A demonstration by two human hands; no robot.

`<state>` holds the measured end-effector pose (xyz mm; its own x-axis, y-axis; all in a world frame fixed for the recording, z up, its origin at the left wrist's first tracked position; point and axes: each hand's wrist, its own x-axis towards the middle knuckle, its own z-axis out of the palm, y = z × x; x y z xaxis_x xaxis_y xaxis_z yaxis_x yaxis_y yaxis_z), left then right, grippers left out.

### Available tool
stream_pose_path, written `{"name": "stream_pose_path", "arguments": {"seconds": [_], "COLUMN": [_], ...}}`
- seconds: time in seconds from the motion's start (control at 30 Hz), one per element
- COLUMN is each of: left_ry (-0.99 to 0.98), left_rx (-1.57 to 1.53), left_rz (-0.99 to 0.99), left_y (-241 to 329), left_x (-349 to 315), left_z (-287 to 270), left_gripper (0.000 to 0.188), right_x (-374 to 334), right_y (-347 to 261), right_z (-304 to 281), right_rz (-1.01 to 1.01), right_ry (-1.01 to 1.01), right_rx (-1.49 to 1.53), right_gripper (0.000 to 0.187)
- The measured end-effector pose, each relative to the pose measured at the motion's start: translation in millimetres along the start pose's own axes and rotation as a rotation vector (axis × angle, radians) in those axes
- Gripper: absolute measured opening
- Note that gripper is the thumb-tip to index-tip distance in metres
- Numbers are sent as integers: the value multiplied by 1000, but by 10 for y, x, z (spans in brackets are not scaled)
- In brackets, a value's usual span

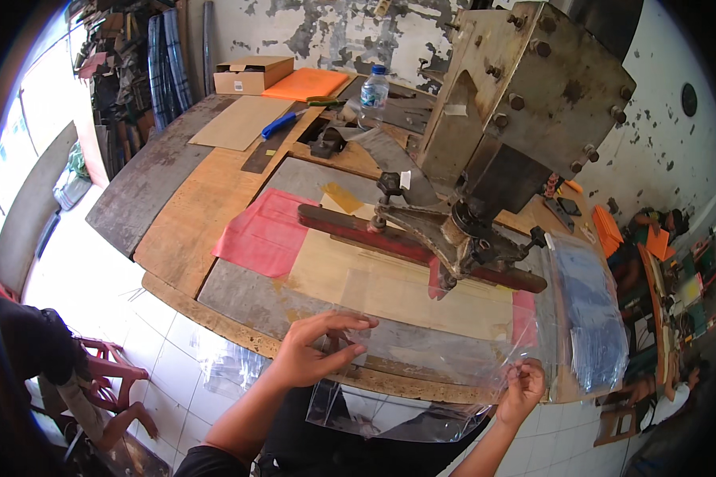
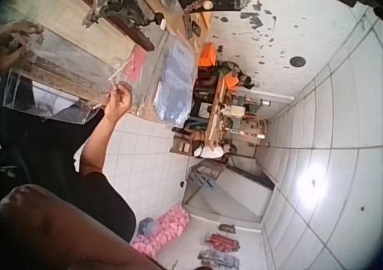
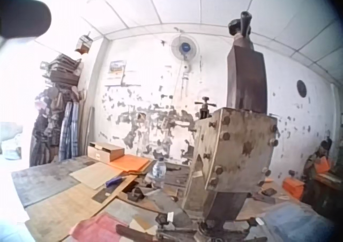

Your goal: The person picks up a plastic sheet by hand, unfolds and separates its layers, and aligns it on the worktable under the press machine.

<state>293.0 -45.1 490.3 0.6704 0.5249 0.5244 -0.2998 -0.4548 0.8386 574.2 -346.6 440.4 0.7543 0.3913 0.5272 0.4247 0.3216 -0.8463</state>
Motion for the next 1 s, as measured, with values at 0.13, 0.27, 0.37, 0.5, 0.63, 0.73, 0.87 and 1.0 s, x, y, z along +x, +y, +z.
{"name": "stream_pose_path", "arguments": {"seconds": [0.13,0.27,0.37,0.5,0.63,0.73,0.87,1.0], "left_ry": [8,20,33,28,22,26,29,21], "left_rx": [-10,12,-10,-21,3,15,37,39], "left_rz": [-8,-36,-67,-68,-64,-82,-93,-95], "left_y": [1,-22,7,-11,-30,-15,-5,31], "left_x": [-24,-41,-42,-51,-39,-43,-48,-33], "left_z": [0,3,13,14,21,28,27,41], "left_gripper": [37,35,36,37,37,39,42,43], "right_x": [-7,-23,-21,-28,-44,-44,-59,-57], "right_y": [46,14,16,-27,-5,-3,24,-2], "right_z": [-67,-27,-13,3,-30,-41,-58,-47], "right_rz": [-51,-2,-7,7,4,-2,18,5], "right_ry": [-9,50,48,53,67,54,65,62], "right_rx": [-19,9,16,31,12,36,36,58], "right_gripper": [22,19,19,19,18,19,20,20]}}
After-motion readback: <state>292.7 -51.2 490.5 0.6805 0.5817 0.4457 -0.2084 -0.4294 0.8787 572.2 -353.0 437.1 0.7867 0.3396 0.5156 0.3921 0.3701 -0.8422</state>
